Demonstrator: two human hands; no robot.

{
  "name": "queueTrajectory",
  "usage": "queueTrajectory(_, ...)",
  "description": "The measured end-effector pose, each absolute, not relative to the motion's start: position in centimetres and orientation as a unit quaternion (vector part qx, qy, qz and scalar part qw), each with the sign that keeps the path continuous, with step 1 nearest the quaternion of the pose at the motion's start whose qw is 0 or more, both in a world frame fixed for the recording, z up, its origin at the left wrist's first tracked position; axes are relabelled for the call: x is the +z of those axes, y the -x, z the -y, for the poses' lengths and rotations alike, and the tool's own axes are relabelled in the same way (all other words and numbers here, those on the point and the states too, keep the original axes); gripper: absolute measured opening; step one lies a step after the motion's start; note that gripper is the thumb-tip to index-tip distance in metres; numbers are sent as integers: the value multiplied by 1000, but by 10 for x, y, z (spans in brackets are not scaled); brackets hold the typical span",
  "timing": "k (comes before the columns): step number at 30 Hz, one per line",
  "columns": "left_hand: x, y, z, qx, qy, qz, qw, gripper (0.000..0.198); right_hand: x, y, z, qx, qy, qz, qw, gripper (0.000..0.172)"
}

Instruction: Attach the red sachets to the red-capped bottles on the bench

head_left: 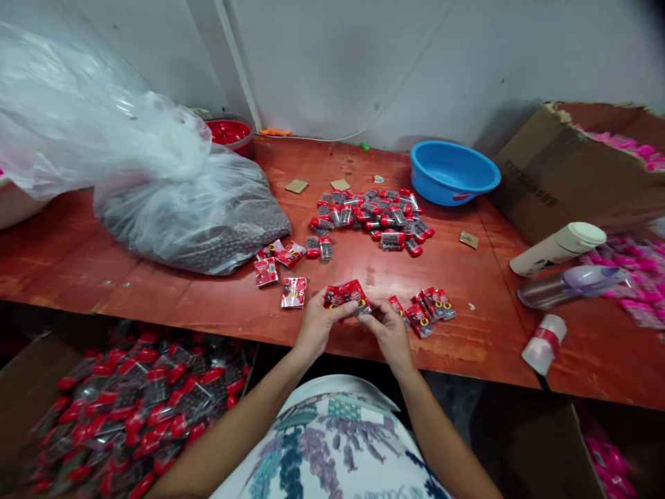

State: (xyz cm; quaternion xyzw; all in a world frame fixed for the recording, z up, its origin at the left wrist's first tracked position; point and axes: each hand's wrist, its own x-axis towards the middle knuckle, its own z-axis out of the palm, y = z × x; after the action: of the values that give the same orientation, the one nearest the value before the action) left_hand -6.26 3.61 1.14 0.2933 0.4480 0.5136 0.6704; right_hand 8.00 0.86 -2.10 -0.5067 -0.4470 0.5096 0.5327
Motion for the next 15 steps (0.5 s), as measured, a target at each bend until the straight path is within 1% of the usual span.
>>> queueTrajectory(2,11,60,-35,505,-275,-438,691,45,-22,-86,-8,484,526,462,526,31)
queueTrajectory(5,12,66,-38,479,-207,-421,742,40,-21,-115,-3,449,571,456,515,38)
queueTrajectory(7,11,75,-42,465,-176,-418,760,32,-18,-145,0,371,645,457,488,44)
queueTrajectory(8,11,81,-44,463,-173,-419,761,28,-16,-161,2,312,692,471,449,45)
queueTrajectory(10,8,91,-48,469,-182,-425,752,26,-10,-186,1,206,767,507,335,47)
queueTrajectory(11,7,96,-49,475,-187,-429,745,26,-6,-191,-2,160,787,515,300,50)
queueTrajectory(12,5,99,-51,482,-192,-432,738,26,-3,-190,-6,126,794,521,287,51)
queueTrajectory(14,3,104,-53,501,-193,-435,723,24,3,-168,-17,124,764,547,319,46)
queueTrajectory(15,2,105,-53,513,-188,-436,715,22,5,-148,-23,161,725,568,354,42)
